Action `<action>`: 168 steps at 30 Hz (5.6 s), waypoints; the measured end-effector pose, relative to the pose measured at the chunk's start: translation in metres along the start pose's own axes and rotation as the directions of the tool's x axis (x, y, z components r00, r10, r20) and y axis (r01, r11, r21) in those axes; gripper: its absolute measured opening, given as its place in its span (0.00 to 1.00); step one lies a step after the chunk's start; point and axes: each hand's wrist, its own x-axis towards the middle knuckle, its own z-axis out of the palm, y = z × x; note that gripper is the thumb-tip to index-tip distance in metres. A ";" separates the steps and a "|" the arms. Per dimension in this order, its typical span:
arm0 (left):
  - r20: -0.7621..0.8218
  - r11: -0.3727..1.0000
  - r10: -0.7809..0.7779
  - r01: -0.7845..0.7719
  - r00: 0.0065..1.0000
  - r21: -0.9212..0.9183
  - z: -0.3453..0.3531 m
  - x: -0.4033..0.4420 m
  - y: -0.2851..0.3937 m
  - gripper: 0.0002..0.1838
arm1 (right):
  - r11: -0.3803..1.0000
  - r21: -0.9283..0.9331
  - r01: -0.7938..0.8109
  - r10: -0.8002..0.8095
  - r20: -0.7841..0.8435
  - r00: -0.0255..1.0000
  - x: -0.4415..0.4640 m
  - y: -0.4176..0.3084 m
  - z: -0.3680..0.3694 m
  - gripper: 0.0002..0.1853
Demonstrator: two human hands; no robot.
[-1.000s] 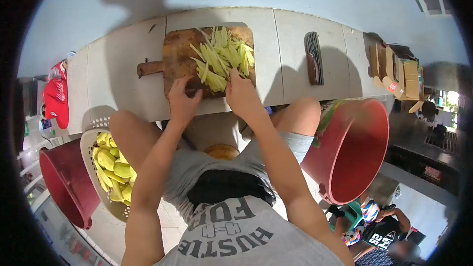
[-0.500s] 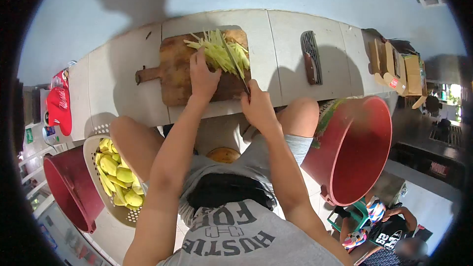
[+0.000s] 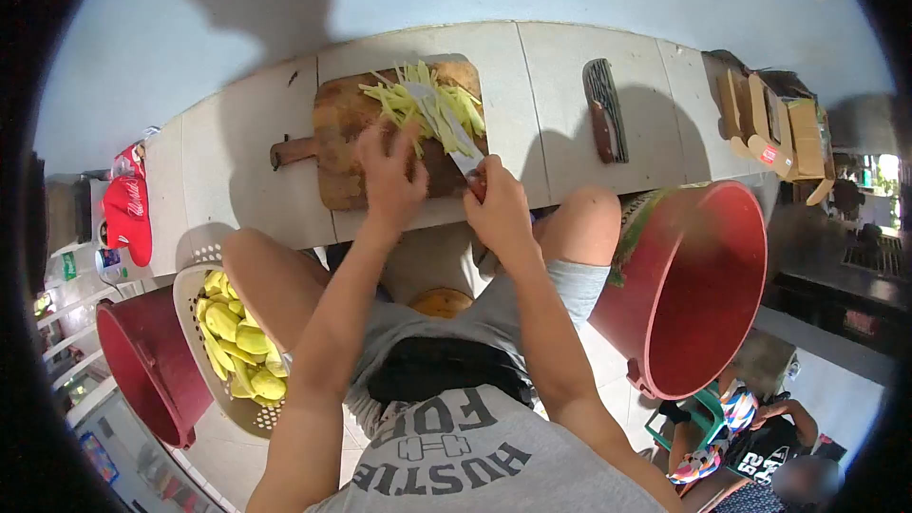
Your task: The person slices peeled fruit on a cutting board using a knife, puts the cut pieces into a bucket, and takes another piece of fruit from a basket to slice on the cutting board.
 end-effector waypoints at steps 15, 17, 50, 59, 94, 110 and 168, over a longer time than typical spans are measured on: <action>0.290 0.918 0.138 -0.233 0.947 0.322 0.007 0.022 -0.004 0.44 | 0.991 -0.065 -0.117 0.116 -0.014 0.993 -0.036 -0.018 -0.034 0.16; 0.311 0.929 0.056 -0.164 0.949 0.333 0.004 0.036 -0.011 0.44 | 0.987 -0.107 -0.116 0.113 -0.033 0.993 -0.043 -0.015 -0.039 0.16; -0.094 0.573 -0.704 0.485 0.704 -0.661 -0.236 -0.003 0.089 0.34 | 0.999 0.036 -0.012 0.011 0.018 1.000 -0.089 -0.007 0.000 0.19; -0.371 0.625 -0.781 0.636 0.503 -0.453 -0.314 -0.239 -0.104 0.30 | 0.950 0.304 -0.069 -0.007 0.244 0.970 -0.076 0.022 0.039 0.18; -0.048 0.594 -0.622 0.510 0.782 0.622 -0.270 -0.326 -0.159 0.16 | 0.849 0.475 -0.231 0.073 0.327 0.942 -0.086 0.036 0.049 0.14; -0.277 0.312 -0.886 0.034 0.371 -0.950 -0.363 -0.219 -0.100 0.36 | 0.724 0.622 -0.299 0.070 0.365 0.928 -0.099 0.030 0.058 0.16; 0.035 0.970 0.059 -0.049 0.998 -0.240 -0.037 -0.034 -0.052 0.18 | 0.986 0.164 0.008 -0.051 0.261 0.964 -0.038 -0.005 0.062 0.17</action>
